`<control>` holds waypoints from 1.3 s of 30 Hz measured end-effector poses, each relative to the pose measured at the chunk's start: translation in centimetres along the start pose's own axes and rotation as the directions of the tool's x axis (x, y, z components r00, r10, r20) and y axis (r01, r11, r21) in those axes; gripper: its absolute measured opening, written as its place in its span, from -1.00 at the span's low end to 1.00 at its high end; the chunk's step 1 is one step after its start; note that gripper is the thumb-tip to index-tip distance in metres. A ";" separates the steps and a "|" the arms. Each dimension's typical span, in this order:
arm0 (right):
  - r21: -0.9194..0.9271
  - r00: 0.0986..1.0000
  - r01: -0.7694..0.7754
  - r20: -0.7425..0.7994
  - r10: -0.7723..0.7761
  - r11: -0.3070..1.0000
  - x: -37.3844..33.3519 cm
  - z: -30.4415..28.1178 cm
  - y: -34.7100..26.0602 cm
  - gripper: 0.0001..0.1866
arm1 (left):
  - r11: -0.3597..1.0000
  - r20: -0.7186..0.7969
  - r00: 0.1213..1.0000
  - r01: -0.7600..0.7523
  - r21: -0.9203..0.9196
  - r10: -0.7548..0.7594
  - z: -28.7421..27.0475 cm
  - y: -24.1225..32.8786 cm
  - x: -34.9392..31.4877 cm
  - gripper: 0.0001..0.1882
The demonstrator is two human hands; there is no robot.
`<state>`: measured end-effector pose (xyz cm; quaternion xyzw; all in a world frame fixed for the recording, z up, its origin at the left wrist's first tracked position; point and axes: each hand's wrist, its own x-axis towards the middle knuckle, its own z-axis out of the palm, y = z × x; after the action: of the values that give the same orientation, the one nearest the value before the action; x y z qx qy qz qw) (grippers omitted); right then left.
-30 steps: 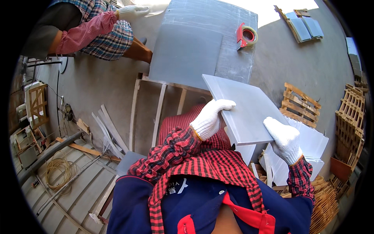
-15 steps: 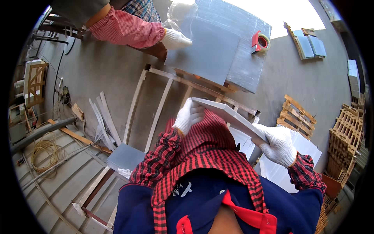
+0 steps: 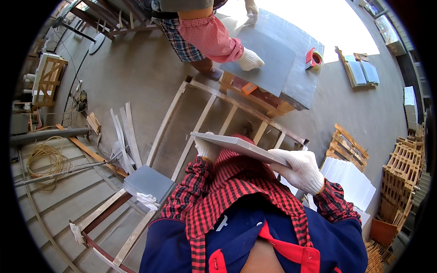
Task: The person repeatedly picks up gray rectangular sheets from a wooden rack and stacks them on a workbench. The person also handles white sheets and uses a red tape dispenser to apply tape to the edges of the stacked sheets.
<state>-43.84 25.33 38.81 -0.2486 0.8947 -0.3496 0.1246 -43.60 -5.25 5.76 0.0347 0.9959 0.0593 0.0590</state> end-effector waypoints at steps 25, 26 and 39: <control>-0.181 0.919 -0.051 -0.393 -0.025 0.982 4.8 5.2 2.7 -0.60 | 0.777 -0.131 0.986 0.001 -0.630 -0.107 1.9 -4.7 -4.9 -0.48; -0.202 0.915 -0.105 -0.404 0.015 0.974 4.4 4.9 4.0 -0.59 | 0.933 -0.081 0.997 -0.035 -0.358 0.006 -0.3 -1.7 -4.0 -0.49; -0.075 0.905 -0.114 -0.420 0.073 0.991 5.0 5.2 3.0 -0.63 | 0.904 -0.272 0.962 -0.129 -0.407 0.014 -0.5 -2.1 -4.3 -0.56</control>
<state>-47.03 21.64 32.74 -0.1310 0.9276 -0.3439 -0.0643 -39.59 -7.74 6.50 0.0498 0.9565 0.2790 -0.0698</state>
